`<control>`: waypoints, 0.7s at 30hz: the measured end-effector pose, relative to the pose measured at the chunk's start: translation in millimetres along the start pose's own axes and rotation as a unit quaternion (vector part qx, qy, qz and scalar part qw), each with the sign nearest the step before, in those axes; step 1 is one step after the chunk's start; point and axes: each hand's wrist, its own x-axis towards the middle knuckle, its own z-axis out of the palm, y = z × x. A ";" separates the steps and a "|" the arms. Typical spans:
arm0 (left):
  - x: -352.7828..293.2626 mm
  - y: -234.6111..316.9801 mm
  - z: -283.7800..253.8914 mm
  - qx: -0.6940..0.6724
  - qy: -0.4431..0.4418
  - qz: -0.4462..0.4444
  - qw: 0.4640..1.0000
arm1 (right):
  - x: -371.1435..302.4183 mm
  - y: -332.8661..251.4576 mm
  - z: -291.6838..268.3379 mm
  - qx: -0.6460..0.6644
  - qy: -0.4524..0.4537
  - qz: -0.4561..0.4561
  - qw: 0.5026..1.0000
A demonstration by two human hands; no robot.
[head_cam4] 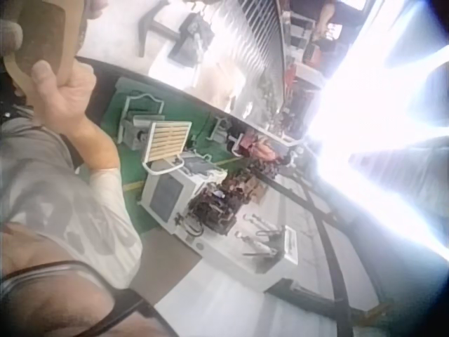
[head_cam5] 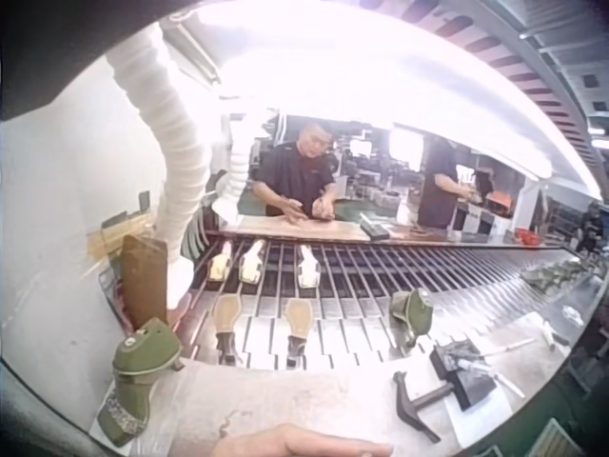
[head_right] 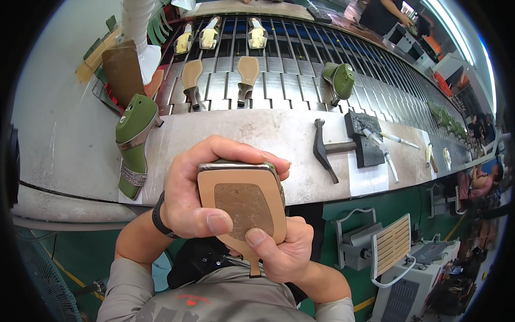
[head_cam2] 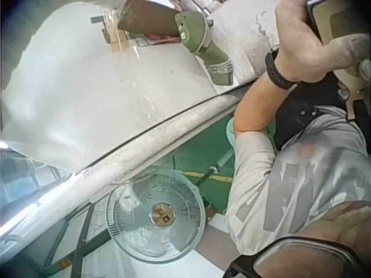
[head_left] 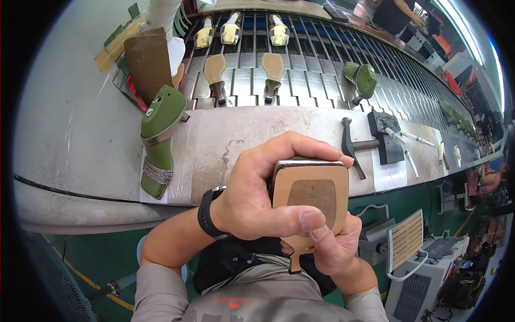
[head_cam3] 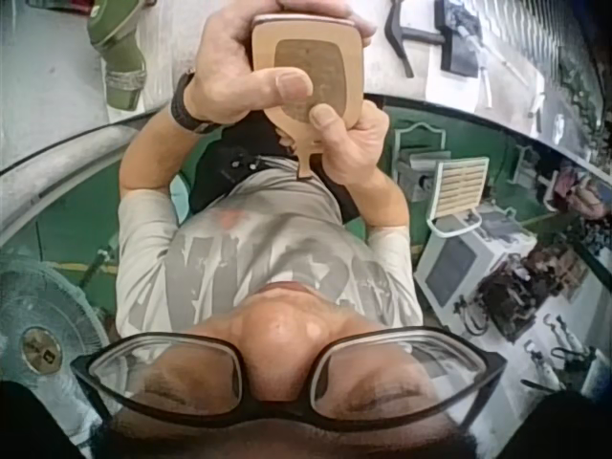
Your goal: The person attaches outsoles to heeled shoes on lasts by hand and taps around the edges and heels using a hammer to secure them.
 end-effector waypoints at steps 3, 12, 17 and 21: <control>-0.6 6.5 4.9 -0.022 0.011 -0.023 0.999 | -2.1 -0.3 -0.3 -0.004 0.004 0.001 1.000; 15.9 -8.3 -12.0 -0.065 -0.009 -0.030 0.997 | 11.2 -14.5 -1.2 0.015 0.043 0.058 0.997; 31.9 -10.2 -15.3 -0.090 0.008 -0.023 0.996 | 27.0 -21.1 -19.5 0.029 0.035 0.077 0.996; 39.3 -15.9 -13.9 -0.073 0.027 -0.012 0.997 | 32.7 -21.3 -28.3 0.029 0.029 0.063 0.997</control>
